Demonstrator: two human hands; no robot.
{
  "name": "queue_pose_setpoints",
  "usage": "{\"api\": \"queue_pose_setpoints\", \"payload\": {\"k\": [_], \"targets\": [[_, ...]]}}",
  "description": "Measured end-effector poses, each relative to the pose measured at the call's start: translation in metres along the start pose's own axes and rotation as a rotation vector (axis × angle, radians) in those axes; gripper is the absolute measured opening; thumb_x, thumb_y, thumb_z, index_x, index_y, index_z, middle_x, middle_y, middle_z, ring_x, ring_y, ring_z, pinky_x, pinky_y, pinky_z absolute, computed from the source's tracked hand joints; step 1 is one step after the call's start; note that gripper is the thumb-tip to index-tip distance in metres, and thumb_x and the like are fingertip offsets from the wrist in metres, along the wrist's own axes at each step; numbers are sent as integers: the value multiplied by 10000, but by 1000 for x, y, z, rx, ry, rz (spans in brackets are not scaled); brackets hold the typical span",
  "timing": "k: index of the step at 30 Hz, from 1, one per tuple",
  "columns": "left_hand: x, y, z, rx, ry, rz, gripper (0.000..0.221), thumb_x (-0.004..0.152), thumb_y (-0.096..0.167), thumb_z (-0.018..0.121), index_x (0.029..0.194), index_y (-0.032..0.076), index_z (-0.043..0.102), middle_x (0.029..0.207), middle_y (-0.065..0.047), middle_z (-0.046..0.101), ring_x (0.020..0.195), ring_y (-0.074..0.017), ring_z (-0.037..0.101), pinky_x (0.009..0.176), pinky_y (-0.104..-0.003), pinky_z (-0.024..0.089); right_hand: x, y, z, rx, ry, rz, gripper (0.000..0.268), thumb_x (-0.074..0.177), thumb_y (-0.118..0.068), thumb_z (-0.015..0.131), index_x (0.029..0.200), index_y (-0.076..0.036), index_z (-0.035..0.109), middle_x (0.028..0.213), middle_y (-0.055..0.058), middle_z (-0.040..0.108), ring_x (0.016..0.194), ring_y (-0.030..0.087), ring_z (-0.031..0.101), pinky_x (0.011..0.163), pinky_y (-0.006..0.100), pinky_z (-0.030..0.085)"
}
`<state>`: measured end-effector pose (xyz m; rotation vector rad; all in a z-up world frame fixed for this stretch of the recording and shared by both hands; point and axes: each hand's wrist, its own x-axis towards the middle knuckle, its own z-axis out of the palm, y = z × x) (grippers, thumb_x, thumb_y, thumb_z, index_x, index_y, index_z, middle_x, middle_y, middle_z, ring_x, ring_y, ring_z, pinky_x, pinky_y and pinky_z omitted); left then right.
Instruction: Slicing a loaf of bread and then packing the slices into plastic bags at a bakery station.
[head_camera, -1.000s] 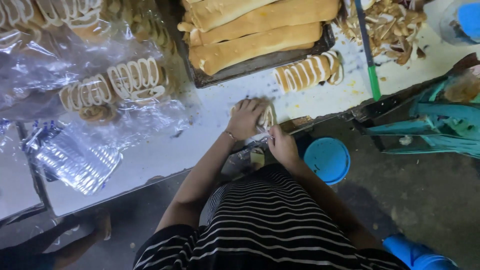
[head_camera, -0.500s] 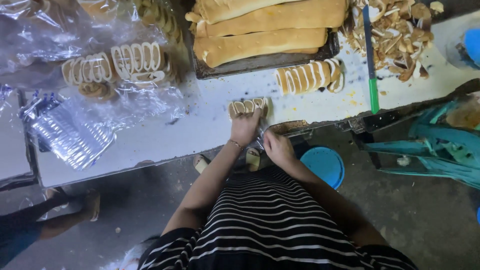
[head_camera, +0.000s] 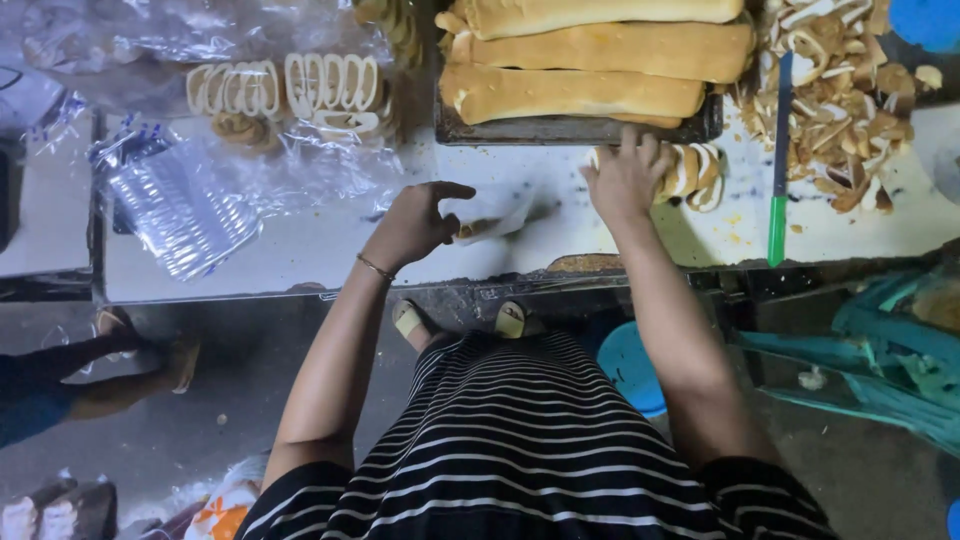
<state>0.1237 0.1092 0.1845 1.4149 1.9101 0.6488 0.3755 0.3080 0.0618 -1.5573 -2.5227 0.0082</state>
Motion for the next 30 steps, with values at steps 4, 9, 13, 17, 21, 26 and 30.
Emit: {"api": "queue_pose_setpoints", "payload": {"k": [4,9,13,17,21,26,30], "targets": [[-6,-4,-20,-106,-60,41,511,804,-90,615,1302,-1,688,1273,-306,654,722,-329,769,765,-440,590,-13,16,59,-66,8,-303,286,905,-230,725,1190,-242,747,1191,56,616,1271,321,470,1107,614,200],[-6,-28,-21,-69,40,0,392,831,-55,625,1194,17,755,1063,-233,752,678,-295,769,674,-353,586,-24,-24,-16,150,-295,-376,490,906,-191,745,1380,-241,633,1094,112,735,1015,347,729,916,506,548],[0,-29,-21,-225,-42,47,562,786,-25,627,1348,-45,603,1231,-250,688,698,-292,768,729,-412,602,-10,-98,-61,1230,91,-286,495,773,-129,968,1082,-71,586,1040,83,691,1155,258,630,1054,365,479],[6,-38,-22,-208,-82,127,554,831,-38,622,1379,-94,560,1290,-289,640,714,-313,758,737,-433,603,-11,-143,-42,487,14,-1037,248,731,-45,850,745,-48,603,662,68,644,835,259,722,1273,649,184],[-27,-61,-57,-75,189,43,236,889,28,616,1068,38,770,994,-163,762,915,-386,757,836,-464,592,-4,-175,-90,394,133,-995,160,964,-314,694,902,-168,683,690,26,726,717,193,756,1203,498,381],[-72,-182,-88,-769,529,322,157,1022,89,605,1171,53,641,1158,-154,665,1126,-302,641,1034,-489,489,16,-251,-119,16,-239,-913,152,900,-420,643,948,-357,772,890,-87,790,889,162,753,967,399,412],[-116,-347,-126,42,829,50,133,1004,116,712,1133,84,723,1068,-138,726,1056,-382,685,974,-511,504,60,-283,-124,88,-1,-785,124,914,-363,638,960,-395,748,884,-151,747,876,120,728,955,389,397]]}}
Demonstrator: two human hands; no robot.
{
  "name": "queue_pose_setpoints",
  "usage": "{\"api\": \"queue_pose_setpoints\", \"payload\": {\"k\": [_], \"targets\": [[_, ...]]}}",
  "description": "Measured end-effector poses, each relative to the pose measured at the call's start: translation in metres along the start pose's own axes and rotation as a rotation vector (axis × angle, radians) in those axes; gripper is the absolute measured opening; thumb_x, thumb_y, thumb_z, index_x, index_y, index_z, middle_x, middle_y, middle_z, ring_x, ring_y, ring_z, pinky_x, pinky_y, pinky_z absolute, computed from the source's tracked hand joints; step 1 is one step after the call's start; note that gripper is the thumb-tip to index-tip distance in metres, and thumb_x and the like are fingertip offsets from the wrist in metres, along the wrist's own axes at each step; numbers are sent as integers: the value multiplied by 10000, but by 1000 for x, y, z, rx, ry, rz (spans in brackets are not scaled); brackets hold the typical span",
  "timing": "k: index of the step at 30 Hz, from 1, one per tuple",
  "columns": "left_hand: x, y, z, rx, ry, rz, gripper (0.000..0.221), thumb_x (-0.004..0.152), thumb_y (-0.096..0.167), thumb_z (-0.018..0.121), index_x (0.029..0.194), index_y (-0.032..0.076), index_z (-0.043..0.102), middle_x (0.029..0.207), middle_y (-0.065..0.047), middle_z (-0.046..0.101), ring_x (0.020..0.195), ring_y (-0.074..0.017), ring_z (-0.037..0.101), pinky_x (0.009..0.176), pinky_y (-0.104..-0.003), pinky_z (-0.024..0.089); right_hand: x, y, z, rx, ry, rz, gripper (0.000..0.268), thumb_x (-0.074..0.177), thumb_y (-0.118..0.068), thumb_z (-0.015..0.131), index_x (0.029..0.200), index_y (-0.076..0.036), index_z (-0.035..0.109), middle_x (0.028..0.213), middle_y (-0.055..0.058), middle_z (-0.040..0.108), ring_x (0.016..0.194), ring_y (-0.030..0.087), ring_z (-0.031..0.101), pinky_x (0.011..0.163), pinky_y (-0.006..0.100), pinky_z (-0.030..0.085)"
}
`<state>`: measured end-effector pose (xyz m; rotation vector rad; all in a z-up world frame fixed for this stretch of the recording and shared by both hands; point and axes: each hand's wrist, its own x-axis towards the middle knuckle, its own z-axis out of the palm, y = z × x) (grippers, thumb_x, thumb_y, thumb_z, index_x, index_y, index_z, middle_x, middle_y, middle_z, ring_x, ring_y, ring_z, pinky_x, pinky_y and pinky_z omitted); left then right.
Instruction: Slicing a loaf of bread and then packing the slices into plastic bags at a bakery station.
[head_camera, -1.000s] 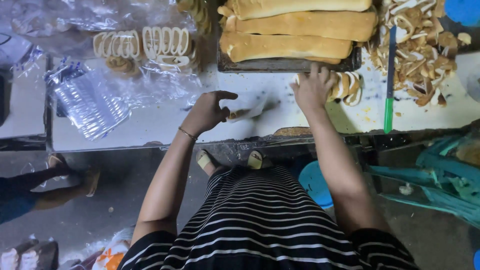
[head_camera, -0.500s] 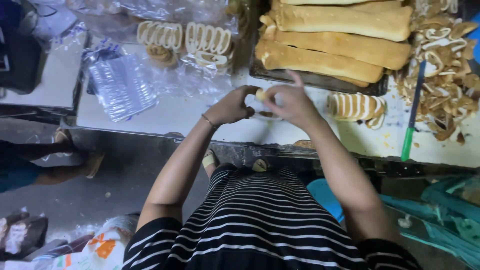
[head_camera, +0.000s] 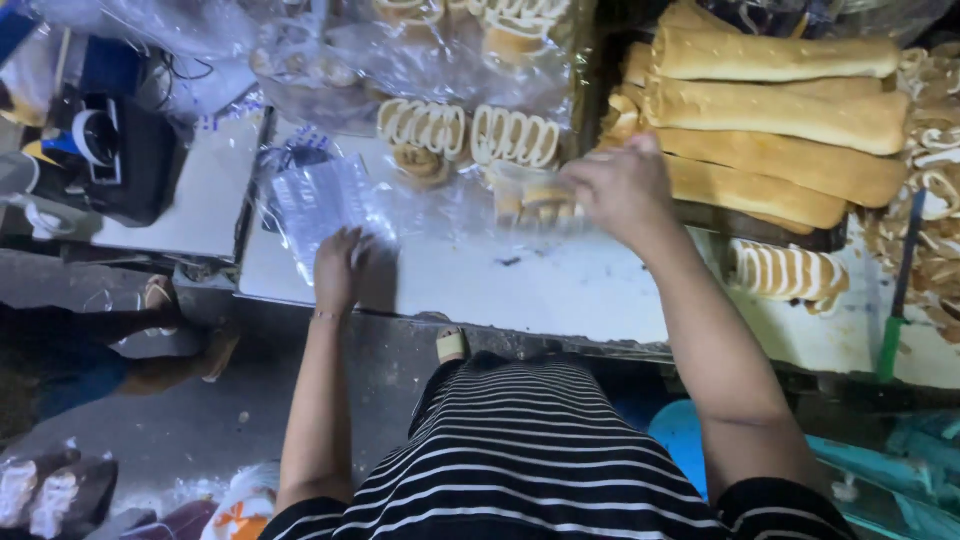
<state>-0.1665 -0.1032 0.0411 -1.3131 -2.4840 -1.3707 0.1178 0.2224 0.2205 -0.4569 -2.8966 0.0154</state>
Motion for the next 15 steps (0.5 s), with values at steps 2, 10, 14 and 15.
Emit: {"api": "queue_pose_setpoints", "payload": {"k": [2,10,14,15], "targets": [[-19,-52,-11,387,-96,154,150,894,113,776,1025,166,826,1078,-54,798,1110,-314,723,1054,-484,505,17,6,18,-66,271,-34,135,939,-339,622,996,-439,691,772,-145,597,817,82,640,1010,373,347],[71,-28,-47,472,-57,78,108,1024,225,574,1101,170,626,832,-79,643,783,-320,687,701,-441,530,43,-23,197,-100,293,106,228,960,-450,606,1093,-274,661,883,-37,562,925,192,577,911,427,378],[102,104,-51,277,-510,210,152,1002,215,602,1068,130,709,935,-145,692,883,-428,701,748,-517,558,30,-87,109,17,91,286,595,751,-386,847,1295,-221,669,1401,54,477,1297,360,431,1054,628,333],[102,115,-40,267,-531,234,152,1002,215,602,1068,130,709,935,-145,692,883,-428,701,748,-517,558,23,-99,94,11,90,318,595,751,-386,847,1295,-221,669,1401,54,477,1297,360,431,1054,628,333]]}}
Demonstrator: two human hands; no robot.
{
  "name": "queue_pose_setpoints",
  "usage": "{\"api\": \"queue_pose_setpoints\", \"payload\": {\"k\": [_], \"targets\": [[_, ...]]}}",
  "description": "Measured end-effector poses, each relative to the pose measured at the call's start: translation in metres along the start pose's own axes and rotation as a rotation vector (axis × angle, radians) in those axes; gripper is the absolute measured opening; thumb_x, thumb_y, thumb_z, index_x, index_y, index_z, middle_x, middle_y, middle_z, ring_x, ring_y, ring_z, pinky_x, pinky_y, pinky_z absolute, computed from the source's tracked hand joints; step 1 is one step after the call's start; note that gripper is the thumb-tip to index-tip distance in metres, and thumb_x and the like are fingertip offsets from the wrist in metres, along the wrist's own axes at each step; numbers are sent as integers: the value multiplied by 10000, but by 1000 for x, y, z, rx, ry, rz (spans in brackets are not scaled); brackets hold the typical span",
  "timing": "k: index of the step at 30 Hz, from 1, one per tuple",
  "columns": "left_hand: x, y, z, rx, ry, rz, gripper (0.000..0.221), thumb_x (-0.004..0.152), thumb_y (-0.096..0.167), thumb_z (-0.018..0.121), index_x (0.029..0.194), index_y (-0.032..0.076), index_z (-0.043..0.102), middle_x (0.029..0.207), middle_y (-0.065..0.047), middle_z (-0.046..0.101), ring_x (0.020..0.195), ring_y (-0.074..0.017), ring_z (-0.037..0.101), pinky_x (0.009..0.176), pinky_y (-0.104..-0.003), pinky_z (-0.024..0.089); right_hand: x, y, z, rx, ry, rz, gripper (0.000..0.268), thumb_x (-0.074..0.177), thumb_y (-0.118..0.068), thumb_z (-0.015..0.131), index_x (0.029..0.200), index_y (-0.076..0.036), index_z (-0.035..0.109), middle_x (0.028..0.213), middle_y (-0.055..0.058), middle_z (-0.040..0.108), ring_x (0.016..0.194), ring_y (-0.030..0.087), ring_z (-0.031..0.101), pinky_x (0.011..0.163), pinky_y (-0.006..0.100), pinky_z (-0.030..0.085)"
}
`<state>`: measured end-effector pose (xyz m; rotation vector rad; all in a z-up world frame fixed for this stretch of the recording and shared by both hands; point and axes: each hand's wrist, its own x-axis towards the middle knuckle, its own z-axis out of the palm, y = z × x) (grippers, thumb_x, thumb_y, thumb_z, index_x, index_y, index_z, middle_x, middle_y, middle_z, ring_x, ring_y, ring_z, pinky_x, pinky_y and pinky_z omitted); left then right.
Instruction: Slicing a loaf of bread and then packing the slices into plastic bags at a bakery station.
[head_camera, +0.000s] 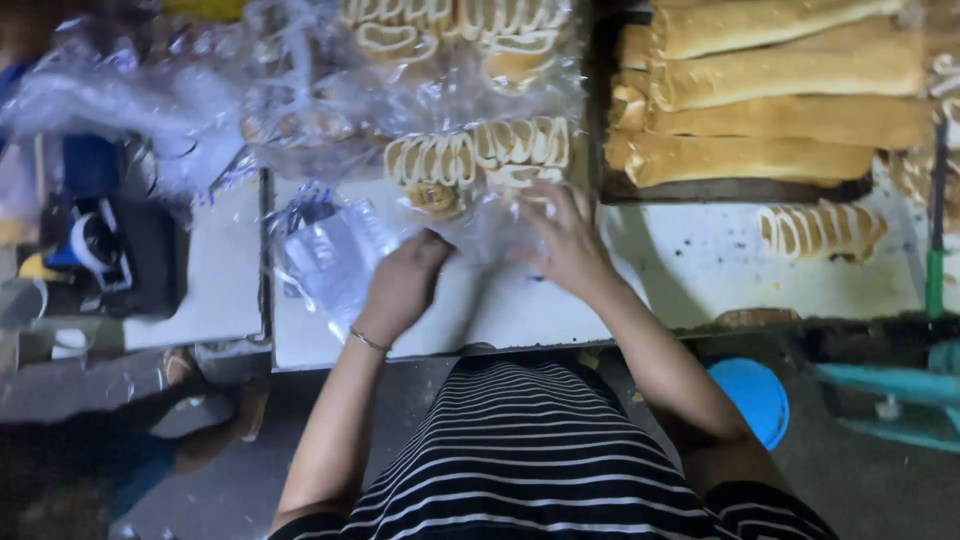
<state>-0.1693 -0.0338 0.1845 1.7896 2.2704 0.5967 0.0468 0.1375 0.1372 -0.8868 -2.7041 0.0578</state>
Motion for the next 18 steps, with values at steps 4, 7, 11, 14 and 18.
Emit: {"api": "queue_pose_setpoints", "payload": {"k": [4,7,11,14,18], "targets": [[29,58,22,-130,110,447,94,911,182,728,938,272,729,820,84,694,787,-179,647,792,-346,458,-46,-15,-30,951,89,160,641,773,-280,878,1293,-109,546,1152,91,641,1094,281,600,984,445,471],[58,98,59,-381,132,486,62,932,243,735,956,260,680,712,92,670,711,-165,634,877,-365,430,-81,-2,-33,1488,71,548,253,927,-69,737,1134,-74,591,805,42,700,677,149,683,634,317,591],[79,158,82,-1011,-500,438,366,1076,240,524,730,127,560,601,-50,606,615,-217,548,752,-354,461,-160,82,4,1754,35,1027,226,898,-128,696,1079,-31,601,816,69,575,650,136,574,517,250,472],[95,175,121,-994,-634,419,348,950,51,535,612,90,613,582,-67,574,599,-214,532,695,-371,468,-177,199,-43,1186,214,662,324,1052,-308,670,781,-133,693,625,-70,486,580,50,459,545,222,374],[130,210,174,-118,-13,530,201,928,318,727,768,213,787,595,-73,679,526,-316,656,553,-425,491,-150,197,-146,176,35,-19,422,994,-374,687,633,-161,631,587,2,534,643,243,596,633,380,474]]}}
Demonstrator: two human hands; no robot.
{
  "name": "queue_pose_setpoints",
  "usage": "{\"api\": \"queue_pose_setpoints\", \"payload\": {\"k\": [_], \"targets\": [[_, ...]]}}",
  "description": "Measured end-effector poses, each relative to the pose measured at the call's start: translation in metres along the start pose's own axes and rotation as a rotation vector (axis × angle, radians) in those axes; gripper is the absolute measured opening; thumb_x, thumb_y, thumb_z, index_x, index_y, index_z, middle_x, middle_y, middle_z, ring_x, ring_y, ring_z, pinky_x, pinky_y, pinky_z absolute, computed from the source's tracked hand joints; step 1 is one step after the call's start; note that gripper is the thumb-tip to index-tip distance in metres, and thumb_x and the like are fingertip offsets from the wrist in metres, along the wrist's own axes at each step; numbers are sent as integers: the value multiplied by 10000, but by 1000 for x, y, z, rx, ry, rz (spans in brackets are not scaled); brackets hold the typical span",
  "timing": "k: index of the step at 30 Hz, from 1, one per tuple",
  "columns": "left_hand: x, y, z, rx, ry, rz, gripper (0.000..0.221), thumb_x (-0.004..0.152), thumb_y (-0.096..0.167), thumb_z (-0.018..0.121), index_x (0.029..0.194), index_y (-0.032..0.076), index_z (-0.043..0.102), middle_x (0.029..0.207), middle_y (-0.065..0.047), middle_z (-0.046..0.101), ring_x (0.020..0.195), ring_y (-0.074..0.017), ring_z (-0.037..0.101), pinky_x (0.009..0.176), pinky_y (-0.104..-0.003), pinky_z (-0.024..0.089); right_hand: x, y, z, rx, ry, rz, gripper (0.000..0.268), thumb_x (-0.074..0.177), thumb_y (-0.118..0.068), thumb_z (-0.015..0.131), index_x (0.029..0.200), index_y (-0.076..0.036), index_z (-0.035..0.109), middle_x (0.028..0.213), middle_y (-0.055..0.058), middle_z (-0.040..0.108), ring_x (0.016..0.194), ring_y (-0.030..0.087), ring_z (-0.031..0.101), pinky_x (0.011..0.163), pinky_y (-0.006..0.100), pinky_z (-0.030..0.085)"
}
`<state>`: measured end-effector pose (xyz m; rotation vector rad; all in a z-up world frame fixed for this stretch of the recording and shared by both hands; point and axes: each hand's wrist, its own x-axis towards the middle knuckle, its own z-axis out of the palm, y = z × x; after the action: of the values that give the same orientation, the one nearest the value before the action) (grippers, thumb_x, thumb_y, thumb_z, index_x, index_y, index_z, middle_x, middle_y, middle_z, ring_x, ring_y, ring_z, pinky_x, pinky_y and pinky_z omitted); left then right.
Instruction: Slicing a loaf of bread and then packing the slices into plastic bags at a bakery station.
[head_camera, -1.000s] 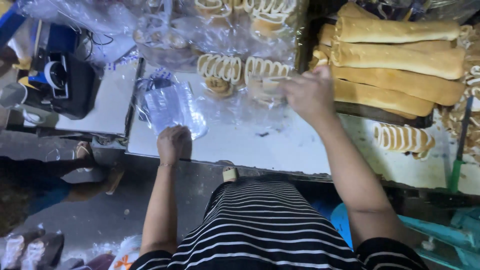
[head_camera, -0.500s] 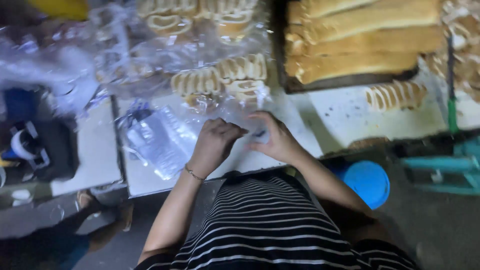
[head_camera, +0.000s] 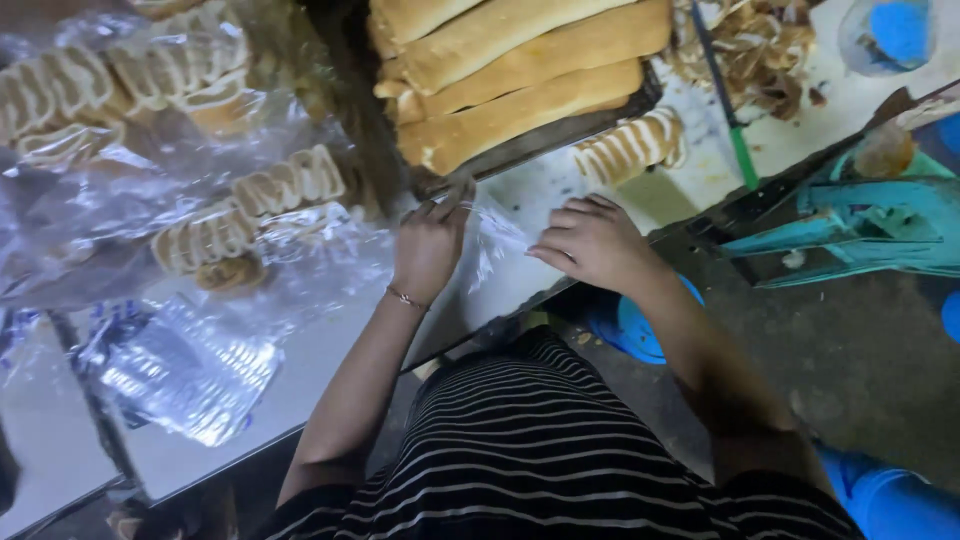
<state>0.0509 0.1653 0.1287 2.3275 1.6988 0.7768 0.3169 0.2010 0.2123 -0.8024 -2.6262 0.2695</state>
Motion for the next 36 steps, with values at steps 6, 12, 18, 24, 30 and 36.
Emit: {"api": "queue_pose_setpoints", "payload": {"k": [6,12,18,24,30,36], "targets": [[-21,-46,104,552,61,-122,107,865,144,733,903,191,821,1251,-26,723,891,-230,741,719,-348,594,-38,165,27,108,-9,138,734,820,-553,795,1442,-220,593,1393,135,550,1267,472,517,1076,570,388],[-48,18,106,369,501,-404,265,1029,216,628,805,105,719,1525,-14,574,911,-282,733,621,-380,575,-62,227,102,-380,-84,345,721,741,-709,713,1353,-335,634,1422,73,531,1433,446,363,1128,711,186],[-37,116,149,-270,451,-435,82,869,174,696,794,147,672,1067,-100,746,777,-334,714,666,-400,552,-79,238,134,-298,522,25,433,709,-531,796,1044,-272,700,1200,38,576,1166,391,530,908,533,480],[36,154,163,-1837,102,-1140,837,1073,633,241,1639,17,202,1677,-319,125,1502,-548,214,1190,-570,307,-85,130,133,1432,208,418,722,678,-397,838,1284,-96,586,1293,91,583,1061,155,595,915,339,473],[-32,86,197,-1454,278,-1043,533,1036,250,670,1477,-13,523,1362,-300,590,1234,-416,606,898,-517,589,-74,113,120,1638,-127,821,758,889,-251,614,1608,-241,377,1707,156,132,1560,348,116,1191,507,237],[-46,67,167,-847,14,-1019,608,719,524,937,1009,88,629,901,-132,743,855,-316,749,712,-420,618,-55,59,80,870,-220,847,846,740,-163,859,1494,-105,479,1458,263,541,1367,456,497,1092,535,429]]}}
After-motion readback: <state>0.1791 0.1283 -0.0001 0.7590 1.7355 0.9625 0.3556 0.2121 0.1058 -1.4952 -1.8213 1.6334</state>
